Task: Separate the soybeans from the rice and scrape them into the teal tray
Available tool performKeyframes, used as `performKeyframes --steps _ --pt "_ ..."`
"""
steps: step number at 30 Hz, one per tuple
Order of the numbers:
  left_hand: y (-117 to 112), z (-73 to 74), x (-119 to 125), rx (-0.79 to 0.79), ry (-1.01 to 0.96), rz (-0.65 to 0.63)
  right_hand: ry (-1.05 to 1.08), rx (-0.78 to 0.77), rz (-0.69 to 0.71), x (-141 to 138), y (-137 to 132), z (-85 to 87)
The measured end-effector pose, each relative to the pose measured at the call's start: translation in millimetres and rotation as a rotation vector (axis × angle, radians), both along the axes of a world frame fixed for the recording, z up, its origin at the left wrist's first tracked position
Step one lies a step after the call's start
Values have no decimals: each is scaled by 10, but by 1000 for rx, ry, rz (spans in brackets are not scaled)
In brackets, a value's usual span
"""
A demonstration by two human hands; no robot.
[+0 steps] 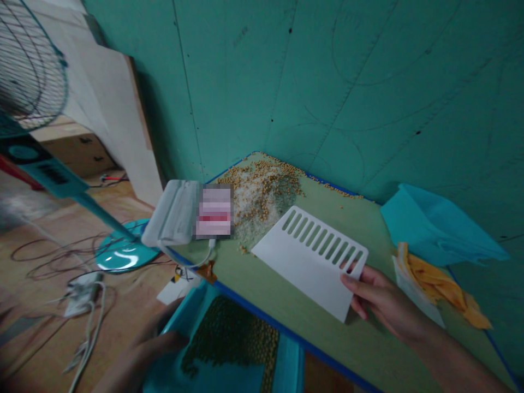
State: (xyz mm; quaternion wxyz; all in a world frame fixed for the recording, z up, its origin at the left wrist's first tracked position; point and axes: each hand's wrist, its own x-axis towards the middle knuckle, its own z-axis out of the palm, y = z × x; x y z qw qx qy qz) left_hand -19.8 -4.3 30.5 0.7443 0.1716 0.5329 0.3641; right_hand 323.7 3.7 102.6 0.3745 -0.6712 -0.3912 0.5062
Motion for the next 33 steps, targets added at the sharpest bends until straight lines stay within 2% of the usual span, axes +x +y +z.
performKeyframes --steps 8,12,16,22,29,33 --pt "-29 -24 -24 8 -38 6 8 -6 -17 -1 14 -3" --pt "-18 23 -1 19 -41 -12 -20 -12 -9 3 20 -2" --pt "5 59 21 7 -35 -36 -54 -26 36 11 6 -13" --pt "10 33 -6 23 -26 15 -8 -63 147 -2 -32 -51" --pt "11 39 -8 -27 38 21 -60 -131 248 -146 -181 -14" --pt "-20 32 -34 0 -5 12 -64 -96 170 -178 -192 25"
